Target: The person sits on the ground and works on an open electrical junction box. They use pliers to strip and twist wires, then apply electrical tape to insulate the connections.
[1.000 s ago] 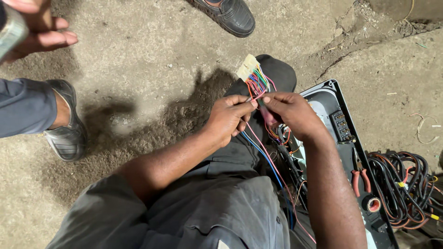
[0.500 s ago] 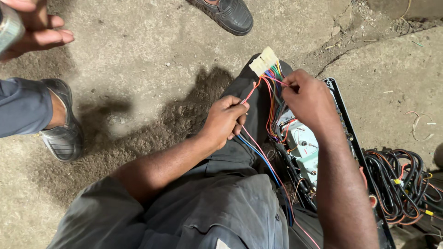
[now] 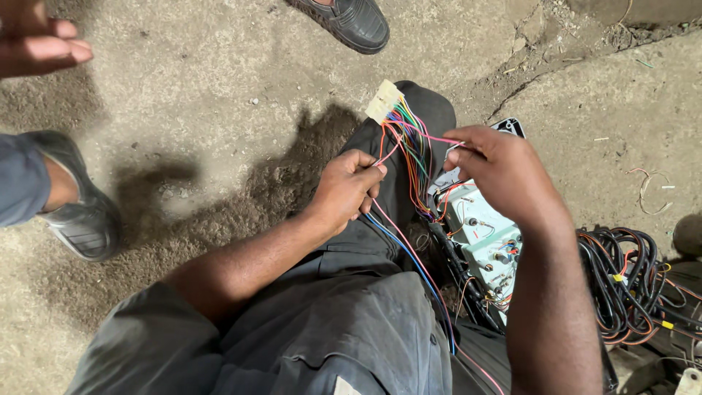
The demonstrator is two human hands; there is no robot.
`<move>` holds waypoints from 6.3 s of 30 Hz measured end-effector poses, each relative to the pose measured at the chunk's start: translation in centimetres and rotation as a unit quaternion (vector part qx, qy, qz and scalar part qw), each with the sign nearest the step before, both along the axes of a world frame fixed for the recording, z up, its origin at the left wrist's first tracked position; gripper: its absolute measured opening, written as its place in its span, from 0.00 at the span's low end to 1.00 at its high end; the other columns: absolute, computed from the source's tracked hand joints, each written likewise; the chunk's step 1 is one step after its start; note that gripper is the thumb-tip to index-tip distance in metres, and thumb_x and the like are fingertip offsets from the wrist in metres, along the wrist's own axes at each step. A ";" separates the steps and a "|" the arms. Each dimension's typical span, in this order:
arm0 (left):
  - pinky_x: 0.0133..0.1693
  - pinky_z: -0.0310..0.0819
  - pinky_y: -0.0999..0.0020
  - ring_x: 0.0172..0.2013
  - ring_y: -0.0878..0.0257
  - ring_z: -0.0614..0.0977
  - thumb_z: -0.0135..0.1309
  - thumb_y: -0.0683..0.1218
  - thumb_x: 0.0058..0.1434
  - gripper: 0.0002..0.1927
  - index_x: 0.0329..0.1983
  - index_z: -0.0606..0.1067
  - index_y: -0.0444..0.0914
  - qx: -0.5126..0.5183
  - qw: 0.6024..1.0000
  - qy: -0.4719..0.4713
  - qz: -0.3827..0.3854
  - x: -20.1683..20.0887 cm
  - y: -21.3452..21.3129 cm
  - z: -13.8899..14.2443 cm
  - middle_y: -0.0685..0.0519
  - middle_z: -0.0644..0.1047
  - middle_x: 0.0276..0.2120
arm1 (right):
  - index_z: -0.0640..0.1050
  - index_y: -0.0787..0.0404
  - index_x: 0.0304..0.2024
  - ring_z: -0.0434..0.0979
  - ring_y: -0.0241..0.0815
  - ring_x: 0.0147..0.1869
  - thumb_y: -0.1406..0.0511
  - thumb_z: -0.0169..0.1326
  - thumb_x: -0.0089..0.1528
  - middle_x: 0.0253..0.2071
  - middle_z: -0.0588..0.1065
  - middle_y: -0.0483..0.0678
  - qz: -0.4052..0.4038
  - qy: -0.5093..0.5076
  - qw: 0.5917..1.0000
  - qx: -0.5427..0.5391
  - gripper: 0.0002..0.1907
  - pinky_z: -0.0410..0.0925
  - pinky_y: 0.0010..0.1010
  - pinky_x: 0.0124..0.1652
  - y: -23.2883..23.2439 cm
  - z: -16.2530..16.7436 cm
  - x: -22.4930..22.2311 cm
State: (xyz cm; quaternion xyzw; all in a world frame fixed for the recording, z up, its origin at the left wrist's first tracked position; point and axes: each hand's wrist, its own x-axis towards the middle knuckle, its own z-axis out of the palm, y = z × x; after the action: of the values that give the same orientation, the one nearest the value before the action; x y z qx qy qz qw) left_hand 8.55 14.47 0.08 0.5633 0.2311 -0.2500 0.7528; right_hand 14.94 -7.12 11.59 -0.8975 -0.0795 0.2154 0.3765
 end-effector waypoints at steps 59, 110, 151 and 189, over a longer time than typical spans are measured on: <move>0.24 0.63 0.77 0.25 0.74 0.72 0.61 0.42 0.59 0.13 0.48 0.80 0.35 -0.031 0.973 -0.059 -0.222 -1.9 -0.4 -1.5 0.58 0.77 0.29 | 0.78 0.64 0.51 0.71 0.31 0.40 0.64 0.49 0.71 0.36 0.74 0.43 -0.202 0.066 0.943 0.256 0.12 0.68 0.26 0.41 2.4 -11.3 -14.5; 0.33 0.67 0.75 0.30 0.72 0.71 0.52 0.34 0.67 0.06 0.41 0.79 0.35 -0.076 0.969 -0.155 -0.179 -2.7 -1.1 -3.6 0.58 0.77 0.33 | 0.77 0.63 0.48 0.78 0.52 0.42 0.71 0.60 0.65 0.41 0.76 0.54 -0.053 -0.383 0.921 -0.043 0.09 0.71 0.40 0.40 2.0 -9.9 -14.4; 0.25 0.61 0.78 0.24 0.75 0.67 0.54 0.40 0.68 0.07 0.48 0.79 0.38 -0.084 0.978 -0.082 -0.174 -2.5 -0.2 -3.1 0.61 0.71 0.25 | 0.75 0.62 0.40 0.74 0.43 0.31 0.63 0.56 0.68 0.30 0.73 0.46 -0.284 0.030 0.918 0.274 0.08 0.69 0.33 0.33 3.0 -10.9 -13.5; 0.24 0.59 0.78 0.26 0.73 0.68 0.54 0.38 0.68 0.06 0.45 0.79 0.37 -0.113 0.980 -0.076 -0.142 -2.6 -0.1 -3.4 0.58 0.72 0.28 | 0.78 0.66 0.40 0.74 0.40 0.31 0.62 0.54 0.68 0.28 0.74 0.45 -0.311 0.157 0.841 0.414 0.11 0.69 0.30 0.33 2.7 -11.9 -13.8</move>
State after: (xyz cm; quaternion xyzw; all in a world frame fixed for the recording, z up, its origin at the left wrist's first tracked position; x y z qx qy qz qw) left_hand 5.93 14.36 -3.36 0.5188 0.0612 -0.3357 0.7838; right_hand 1.09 -4.47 -0.27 -0.5898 0.1819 0.1723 0.7677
